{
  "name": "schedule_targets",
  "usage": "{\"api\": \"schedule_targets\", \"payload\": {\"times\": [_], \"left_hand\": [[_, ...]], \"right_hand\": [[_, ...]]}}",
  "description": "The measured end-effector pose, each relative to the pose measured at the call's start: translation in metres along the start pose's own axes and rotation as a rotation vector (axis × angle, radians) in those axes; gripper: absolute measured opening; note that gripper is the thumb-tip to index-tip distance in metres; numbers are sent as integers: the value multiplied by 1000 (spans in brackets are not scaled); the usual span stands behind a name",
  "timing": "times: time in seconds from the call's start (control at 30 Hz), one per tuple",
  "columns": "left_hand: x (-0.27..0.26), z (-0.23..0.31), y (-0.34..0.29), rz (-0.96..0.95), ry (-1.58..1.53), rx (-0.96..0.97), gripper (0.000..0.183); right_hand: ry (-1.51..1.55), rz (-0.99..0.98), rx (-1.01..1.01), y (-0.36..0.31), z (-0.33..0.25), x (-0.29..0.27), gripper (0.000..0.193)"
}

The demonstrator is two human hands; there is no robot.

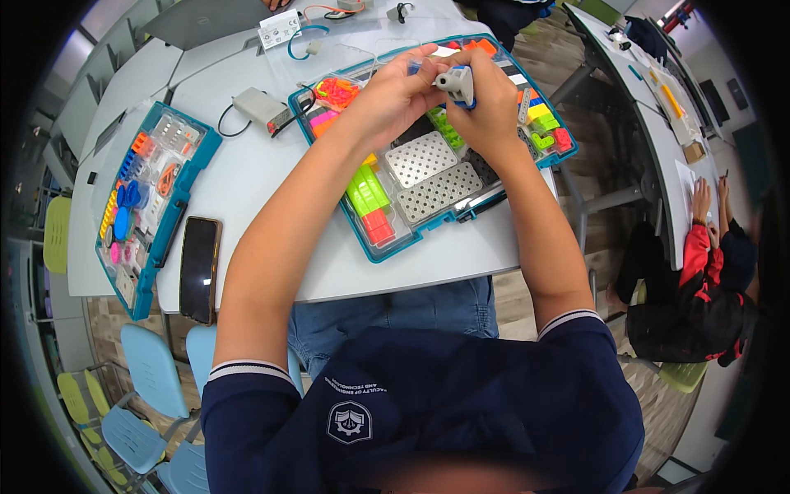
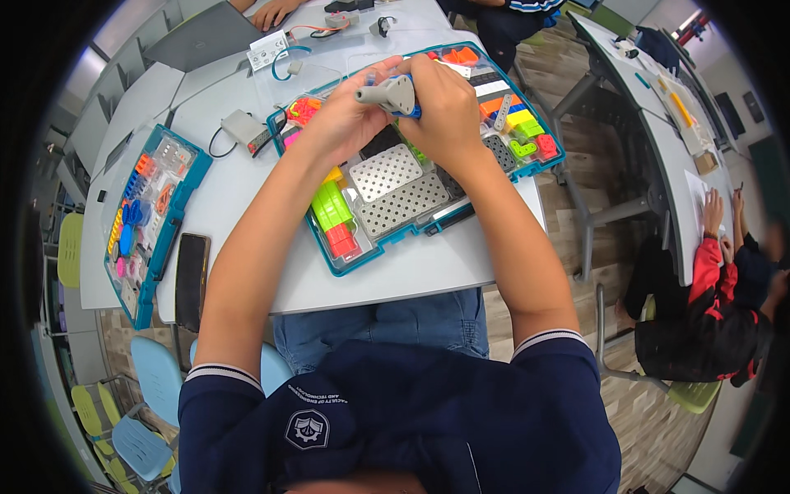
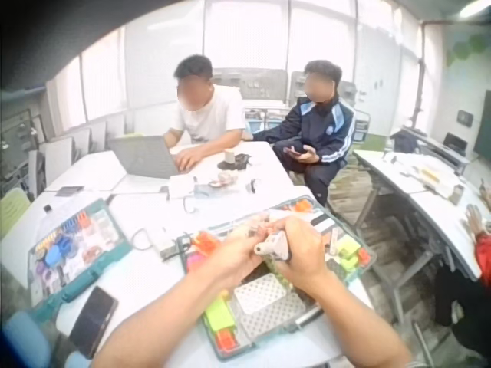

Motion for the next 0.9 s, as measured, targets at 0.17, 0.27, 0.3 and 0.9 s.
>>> {"api": "schedule_targets", "payload": {"times": [0.17, 0.27, 0.3, 0.9], "left_hand": [[6, 2, -3, 2, 25, 5, 66], [6, 4, -4, 20, 82, 13, 64], [6, 5, -5, 23, 100, 13, 64], [0, -18, 11, -56, -82, 20, 51]], "right_hand": [[-80, -3, -39, 0, -4, -2, 43], [-33, -70, -14, 3, -4, 0, 42], [-40, -86, -27, 4, -5, 0, 42], [-100, -47, 79, -7, 5, 2, 39]]}}
Point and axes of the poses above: each hand's wrist, its own y-axis towards the middle knuckle, its own x-axis out of the palm, z = x × y, the point moved 3 cm from there along y, towards the middle knuckle, and after that the axes turned 4 degrees about x, right-handed, at the moved point
